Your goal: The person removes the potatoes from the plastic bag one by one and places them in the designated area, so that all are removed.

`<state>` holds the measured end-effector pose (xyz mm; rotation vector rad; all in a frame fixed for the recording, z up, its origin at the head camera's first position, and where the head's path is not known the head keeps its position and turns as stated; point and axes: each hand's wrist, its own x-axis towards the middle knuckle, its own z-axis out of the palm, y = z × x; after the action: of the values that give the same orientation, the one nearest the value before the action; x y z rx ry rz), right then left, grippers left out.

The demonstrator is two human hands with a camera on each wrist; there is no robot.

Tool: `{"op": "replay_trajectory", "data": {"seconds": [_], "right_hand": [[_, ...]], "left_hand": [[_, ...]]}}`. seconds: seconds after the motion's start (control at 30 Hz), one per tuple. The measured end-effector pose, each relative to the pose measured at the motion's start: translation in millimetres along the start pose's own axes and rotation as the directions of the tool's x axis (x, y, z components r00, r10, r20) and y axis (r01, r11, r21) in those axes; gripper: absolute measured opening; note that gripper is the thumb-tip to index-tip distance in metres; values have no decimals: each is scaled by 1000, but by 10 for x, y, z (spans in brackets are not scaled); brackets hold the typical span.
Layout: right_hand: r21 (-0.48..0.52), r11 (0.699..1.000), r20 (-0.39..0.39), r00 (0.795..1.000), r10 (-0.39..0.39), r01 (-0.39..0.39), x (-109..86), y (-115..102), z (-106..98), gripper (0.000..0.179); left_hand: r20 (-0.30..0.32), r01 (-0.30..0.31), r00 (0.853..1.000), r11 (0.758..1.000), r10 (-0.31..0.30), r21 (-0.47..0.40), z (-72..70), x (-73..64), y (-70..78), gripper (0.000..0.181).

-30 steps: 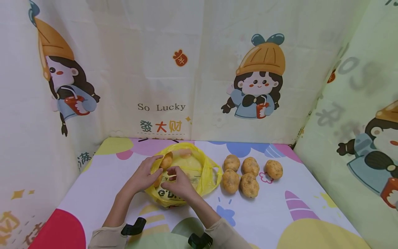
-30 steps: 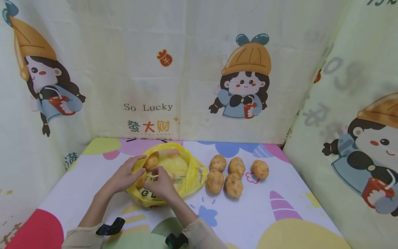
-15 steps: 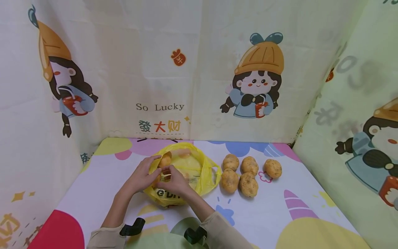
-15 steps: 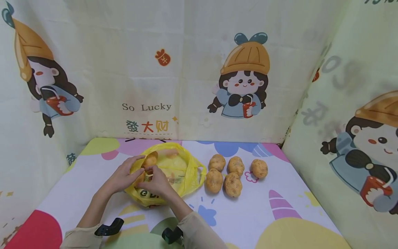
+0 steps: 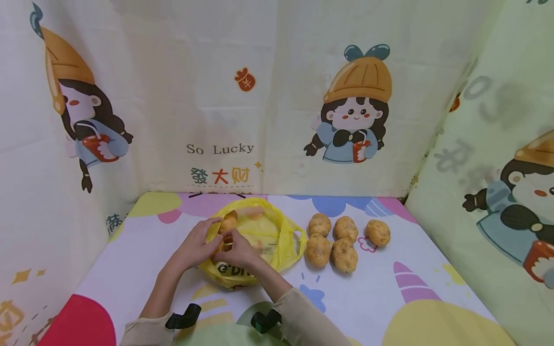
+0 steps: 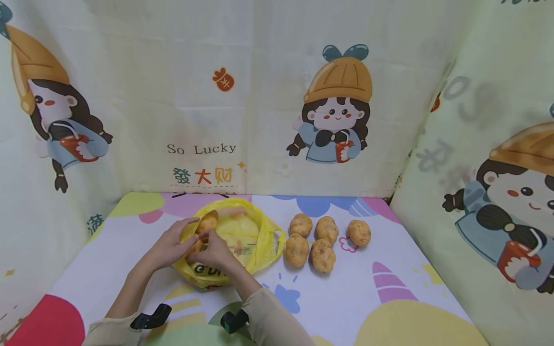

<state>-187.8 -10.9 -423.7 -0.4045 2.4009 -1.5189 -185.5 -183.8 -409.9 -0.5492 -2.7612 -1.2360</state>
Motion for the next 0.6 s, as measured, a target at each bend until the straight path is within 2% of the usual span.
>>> {"op": "replay_trajectory", "data": {"seconds": [0.33, 0.6], "right_hand": [[5, 1000, -1, 1000, -6, 6, 39, 26, 13, 68], [-3, 1000, -3, 1000, 1, -1, 68, 46, 25, 75]], "left_hand": [[35, 47, 998, 999, -47, 0, -11, -8, 9, 55], [49, 51, 998, 999, -51, 1, -16, -3, 2, 55]]}}
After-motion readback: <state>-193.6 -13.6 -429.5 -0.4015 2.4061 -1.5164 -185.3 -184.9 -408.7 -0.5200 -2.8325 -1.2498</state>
